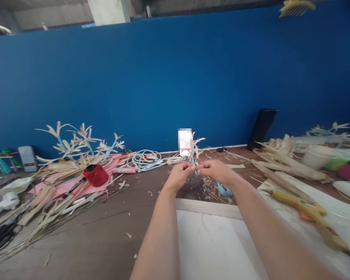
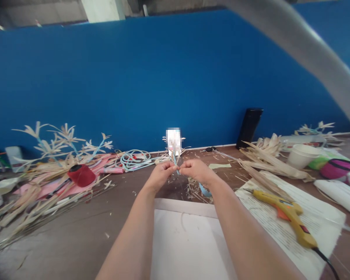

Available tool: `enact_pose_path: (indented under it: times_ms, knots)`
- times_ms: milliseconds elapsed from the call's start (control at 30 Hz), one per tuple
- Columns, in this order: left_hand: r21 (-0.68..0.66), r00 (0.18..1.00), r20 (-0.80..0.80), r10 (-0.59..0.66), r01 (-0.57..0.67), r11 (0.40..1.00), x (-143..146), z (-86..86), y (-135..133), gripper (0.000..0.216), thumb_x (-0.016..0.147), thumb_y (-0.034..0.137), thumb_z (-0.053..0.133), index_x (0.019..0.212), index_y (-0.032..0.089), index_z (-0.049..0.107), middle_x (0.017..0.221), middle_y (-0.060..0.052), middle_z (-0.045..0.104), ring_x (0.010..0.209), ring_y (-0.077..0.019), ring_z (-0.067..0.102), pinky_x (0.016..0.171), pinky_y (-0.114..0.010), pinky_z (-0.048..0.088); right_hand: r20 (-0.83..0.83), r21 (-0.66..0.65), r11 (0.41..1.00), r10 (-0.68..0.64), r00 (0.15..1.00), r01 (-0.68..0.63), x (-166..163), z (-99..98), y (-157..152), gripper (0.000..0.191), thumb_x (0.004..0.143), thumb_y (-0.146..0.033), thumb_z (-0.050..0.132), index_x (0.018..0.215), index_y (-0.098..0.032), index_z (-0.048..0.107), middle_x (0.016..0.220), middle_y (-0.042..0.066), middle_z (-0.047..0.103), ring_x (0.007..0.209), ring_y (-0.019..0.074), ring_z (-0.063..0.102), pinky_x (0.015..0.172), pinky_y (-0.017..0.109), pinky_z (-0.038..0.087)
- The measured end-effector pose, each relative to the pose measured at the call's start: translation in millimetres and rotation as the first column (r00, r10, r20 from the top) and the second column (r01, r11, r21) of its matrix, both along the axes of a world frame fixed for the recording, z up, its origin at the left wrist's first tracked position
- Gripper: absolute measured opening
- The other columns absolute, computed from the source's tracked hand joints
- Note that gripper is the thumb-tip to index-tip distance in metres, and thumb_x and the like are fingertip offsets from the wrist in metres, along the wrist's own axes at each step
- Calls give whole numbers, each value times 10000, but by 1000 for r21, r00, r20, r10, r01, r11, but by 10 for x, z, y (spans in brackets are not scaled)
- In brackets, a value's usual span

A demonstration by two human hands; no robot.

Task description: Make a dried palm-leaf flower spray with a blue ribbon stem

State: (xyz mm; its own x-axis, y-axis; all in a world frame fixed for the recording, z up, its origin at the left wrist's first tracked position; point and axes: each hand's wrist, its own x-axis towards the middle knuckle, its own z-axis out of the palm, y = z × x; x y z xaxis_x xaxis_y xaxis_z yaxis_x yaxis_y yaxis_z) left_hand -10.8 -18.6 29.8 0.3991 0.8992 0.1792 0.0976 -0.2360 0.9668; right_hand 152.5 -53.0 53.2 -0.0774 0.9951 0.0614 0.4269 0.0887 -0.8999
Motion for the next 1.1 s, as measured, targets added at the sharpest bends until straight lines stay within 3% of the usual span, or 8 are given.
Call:
enact_pose_path:
  times_ms: [367,700,1100]
  knots:
    - [-7,998,-6,59,-59,998,34,59,-46,268,654,408,602,657,142,567,530,47,431,487,-66,348,482,-210,268,77,5,1000,6,997,-6,21,-15,4,226,632,-380,596,612,-154,603,483,-52,415,472,73,299,453,234,202]
    - [-12,993,33,114,-114,993,66,-35,2,269,663,413,606,705,148,587,561,36,470,501,-68,379,484,-199,296,84,40,997,-68,994,64,-4,-46,9,240,622,-399,593,645,-160,607,496,-47,451,468,76,331,444,225,225]
    - [192,957,-11,291,-283,940,122,1,9,195,681,338,594,640,148,581,630,1,526,631,-116,470,599,-231,353,249,186,975,-162,955,117,-101,37,-1,169,625,-307,549,659,-164,633,537,-21,541,517,103,438,486,215,308]
